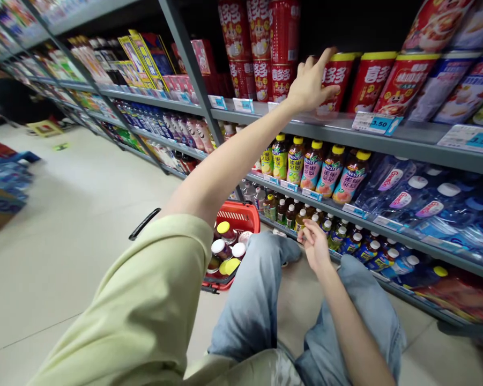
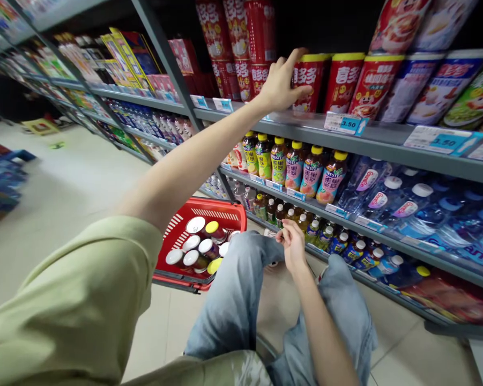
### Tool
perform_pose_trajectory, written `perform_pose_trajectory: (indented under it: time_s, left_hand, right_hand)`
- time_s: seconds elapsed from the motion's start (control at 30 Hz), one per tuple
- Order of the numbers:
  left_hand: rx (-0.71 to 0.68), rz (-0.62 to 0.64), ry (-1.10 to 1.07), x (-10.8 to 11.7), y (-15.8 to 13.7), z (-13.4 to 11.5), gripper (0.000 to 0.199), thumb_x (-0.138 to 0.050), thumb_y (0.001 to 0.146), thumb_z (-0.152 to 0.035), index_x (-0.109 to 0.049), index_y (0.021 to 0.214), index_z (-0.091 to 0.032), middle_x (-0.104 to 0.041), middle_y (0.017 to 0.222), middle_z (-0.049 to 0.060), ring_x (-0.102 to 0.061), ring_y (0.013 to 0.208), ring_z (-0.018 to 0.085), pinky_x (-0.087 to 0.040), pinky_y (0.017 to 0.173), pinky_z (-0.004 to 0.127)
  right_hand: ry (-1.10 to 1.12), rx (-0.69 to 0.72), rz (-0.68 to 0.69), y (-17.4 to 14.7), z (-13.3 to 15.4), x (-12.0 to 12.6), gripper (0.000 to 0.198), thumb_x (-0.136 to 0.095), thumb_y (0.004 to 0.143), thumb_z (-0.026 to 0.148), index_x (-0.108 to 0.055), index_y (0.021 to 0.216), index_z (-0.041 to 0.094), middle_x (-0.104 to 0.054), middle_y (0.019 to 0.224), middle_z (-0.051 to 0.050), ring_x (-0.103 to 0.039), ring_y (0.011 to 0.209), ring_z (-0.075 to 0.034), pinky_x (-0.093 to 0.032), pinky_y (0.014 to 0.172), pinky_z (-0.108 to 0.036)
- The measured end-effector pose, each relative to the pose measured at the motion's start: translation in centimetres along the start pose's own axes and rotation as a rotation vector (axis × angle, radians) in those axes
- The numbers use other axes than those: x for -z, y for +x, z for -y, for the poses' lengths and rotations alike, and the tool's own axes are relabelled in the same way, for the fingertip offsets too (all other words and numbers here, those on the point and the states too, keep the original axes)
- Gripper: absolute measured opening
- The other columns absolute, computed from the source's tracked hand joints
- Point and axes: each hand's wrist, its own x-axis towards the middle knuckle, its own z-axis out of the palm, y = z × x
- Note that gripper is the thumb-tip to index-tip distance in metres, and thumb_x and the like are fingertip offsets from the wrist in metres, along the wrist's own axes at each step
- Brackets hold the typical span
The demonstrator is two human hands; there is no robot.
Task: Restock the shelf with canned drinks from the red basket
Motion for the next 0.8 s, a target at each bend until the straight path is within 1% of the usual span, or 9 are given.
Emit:
perform_pose_trajectory:
  time_s: [0.1, 0.17, 0.23, 0.4, 0.53, 0.6, 0.67, 0.77, 0.8]
  left_hand:
    - [0.121, -0.159, -0.068, -0.6, -1.2, 0.7, 0.056, -0.038, 0.105, -0.046, -0.061, 0.139, -0.009, -0.043, 0.164, 0.008, -0.04, 0.148, 0.015, -0.027, 0.122, 0.025]
    - [0.184, -0.274, -0.103, -0.6, -2.6, 1.3, 0.052, -0.05, 0.102, -0.036, -0.052, 0.15, -0.017, -0.054, 0.153, 0.006, -0.048, 0.141, 0.016, -0.032, 0.121, 0.028]
    - [0.221, -0.383, -0.128, -0.5, -4.4, 2.4, 0.049, -0.055, 0.098, -0.024, -0.054, 0.147, -0.025, -0.059, 0.144, 0.005, -0.051, 0.136, 0.019, -0.036, 0.121, 0.034]
    - [0.433, -0.618, -0.175, -1.2, -11.4, 9.6, 0.025, -0.058, 0.095, -0.033, -0.062, 0.12, -0.029, -0.06, 0.131, 0.007, -0.047, 0.131, 0.023, -0.037, 0.117, 0.042]
    - [0.659, -0.614, -0.143, -2.6, -19.3, 17.2, 0.033, -0.054, 0.099, -0.042, -0.059, 0.119, -0.016, -0.058, 0.132, 0.013, -0.04, 0.133, 0.016, -0.031, 0.113, 0.045]
    - [0.829, -0.606, -0.076, -3.2, -23.6, 20.0, 0.03, -0.051, 0.1, -0.039, -0.061, 0.115, -0.014, -0.059, 0.13, 0.012, -0.042, 0.135, 0.018, -0.034, 0.111, 0.041]
    - [0.993, -0.519, 0.006, -3.6, -28.0, 21.9, 0.031, -0.056, 0.095, -0.023, -0.057, 0.119, -0.003, -0.055, 0.135, 0.016, -0.045, 0.133, 0.018, -0.032, 0.113, 0.042]
    - [1.11, -0.455, 0.034, -4.5, -34.1, 23.3, 0.028, -0.057, 0.089, -0.017, -0.059, 0.113, -0.003, -0.058, 0.132, 0.016, -0.052, 0.129, 0.026, -0.038, 0.113, 0.042]
    - [1.115, -0.363, 0.021, -5.0, -36.0, 23.6, 0.026, -0.057, 0.089, -0.019, -0.06, 0.112, -0.005, -0.06, 0.128, 0.014, -0.055, 0.127, 0.027, -0.04, 0.113, 0.041]
  right_hand:
    - [-0.017, 0.002, 0.002, 0.0, -0.1, 0.2, 0.03, -0.081, 0.065, 0.033, -0.067, 0.087, 0.02, -0.032, 0.042, 0.013, -0.052, 0.053, -0.013, -0.039, 0.058, -0.025]
    - [-0.02, 0.007, 0.005, 0.0, -0.1, 0.2, 0.028, -0.081, 0.066, 0.033, -0.068, 0.087, 0.02, -0.032, 0.042, 0.013, -0.051, 0.053, -0.012, -0.039, 0.059, -0.025]
    - [-0.022, 0.013, 0.004, 0.0, -0.1, 0.3, 0.028, -0.081, 0.066, 0.034, -0.068, 0.086, 0.02, -0.032, 0.042, 0.013, -0.051, 0.052, -0.012, -0.039, 0.059, -0.025]
    - [-0.033, 0.009, -0.004, -0.1, -0.2, 0.3, 0.027, -0.081, 0.066, 0.035, -0.069, 0.086, 0.02, -0.031, 0.041, 0.013, -0.051, 0.052, -0.013, -0.039, 0.058, -0.026]
    - [-0.051, -0.002, -0.004, -0.3, -0.3, 0.2, 0.028, -0.081, 0.066, 0.035, -0.069, 0.085, 0.02, -0.032, 0.042, 0.012, -0.051, 0.052, -0.013, -0.038, 0.058, -0.026]
    - [-0.051, -0.014, -0.014, -0.3, -0.4, 0.0, 0.028, -0.082, 0.064, 0.034, -0.068, 0.084, 0.02, -0.034, 0.044, 0.012, -0.05, 0.052, -0.012, -0.037, 0.057, -0.025]
    - [-0.049, -0.03, -0.019, -0.4, -0.6, -0.2, 0.029, -0.083, 0.064, 0.034, -0.068, 0.084, 0.02, -0.038, 0.047, 0.011, -0.05, 0.053, -0.012, -0.037, 0.056, -0.025]
    - [-0.064, -0.049, -0.014, -0.4, -1.2, -0.5, 0.03, -0.083, 0.064, 0.036, -0.068, 0.084, 0.02, -0.041, 0.051, 0.009, -0.049, 0.054, -0.011, -0.036, 0.055, -0.025]
    - [-0.072, -0.054, -0.013, -0.4, -1.5, -0.6, 0.03, -0.083, 0.065, 0.036, -0.068, 0.084, 0.02, -0.041, 0.051, 0.009, -0.048, 0.053, -0.011, -0.035, 0.055, -0.026]
